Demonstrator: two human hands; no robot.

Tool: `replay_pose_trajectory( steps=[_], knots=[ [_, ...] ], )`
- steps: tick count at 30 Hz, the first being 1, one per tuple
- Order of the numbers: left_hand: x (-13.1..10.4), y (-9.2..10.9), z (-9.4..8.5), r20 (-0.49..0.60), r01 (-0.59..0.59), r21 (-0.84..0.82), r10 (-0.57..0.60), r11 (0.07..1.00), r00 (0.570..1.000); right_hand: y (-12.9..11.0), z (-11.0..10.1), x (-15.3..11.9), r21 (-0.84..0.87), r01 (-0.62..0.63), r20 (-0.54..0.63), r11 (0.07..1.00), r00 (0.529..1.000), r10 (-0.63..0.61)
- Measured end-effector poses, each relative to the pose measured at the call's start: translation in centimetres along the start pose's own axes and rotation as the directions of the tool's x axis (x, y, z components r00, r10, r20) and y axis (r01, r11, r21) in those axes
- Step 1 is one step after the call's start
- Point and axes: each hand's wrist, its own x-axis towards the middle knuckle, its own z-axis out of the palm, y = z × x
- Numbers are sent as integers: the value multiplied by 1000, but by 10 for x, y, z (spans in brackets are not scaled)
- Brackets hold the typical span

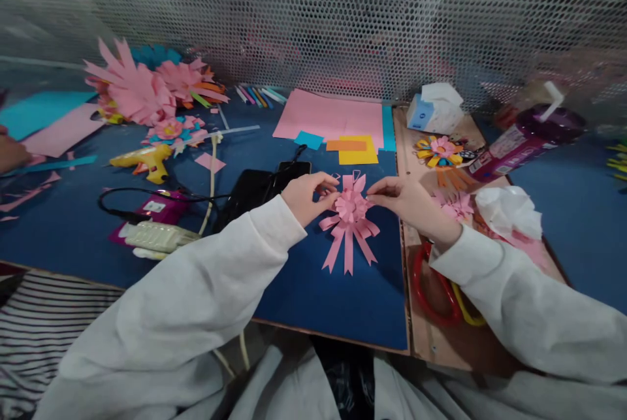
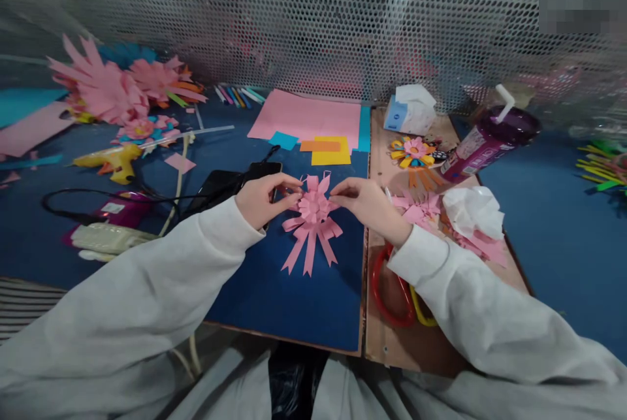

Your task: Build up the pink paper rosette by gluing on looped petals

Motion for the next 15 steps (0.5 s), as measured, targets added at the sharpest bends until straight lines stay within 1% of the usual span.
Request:
replay_pose_trajectory(
  steps=[3,6,8,11,13,15],
  knots=[
    [0,-6,4,5,-132,174,133,976,991,3,2,-5,-75,36,9,996,999,-36],
    [2,-13,8,22,-217,261,219,941,976,5,5,-10,-146,74,11,986,997,-73],
    [2,-17,9,19,-245,286,250,926,968,3,7,-13,-191,89,0,978,996,-90],
    [2,-20,10,-7,-268,318,285,909,959,0,10,-15,-281,122,-52,952,989,-142],
    [0,-22,11,-5,-261,338,279,904,960,-1,11,-16,-356,170,-62,919,977,-205],
    [-3,-22,11,25,-244,369,253,897,967,0,12,-17,-418,238,-45,877,959,-281]
  ],
)
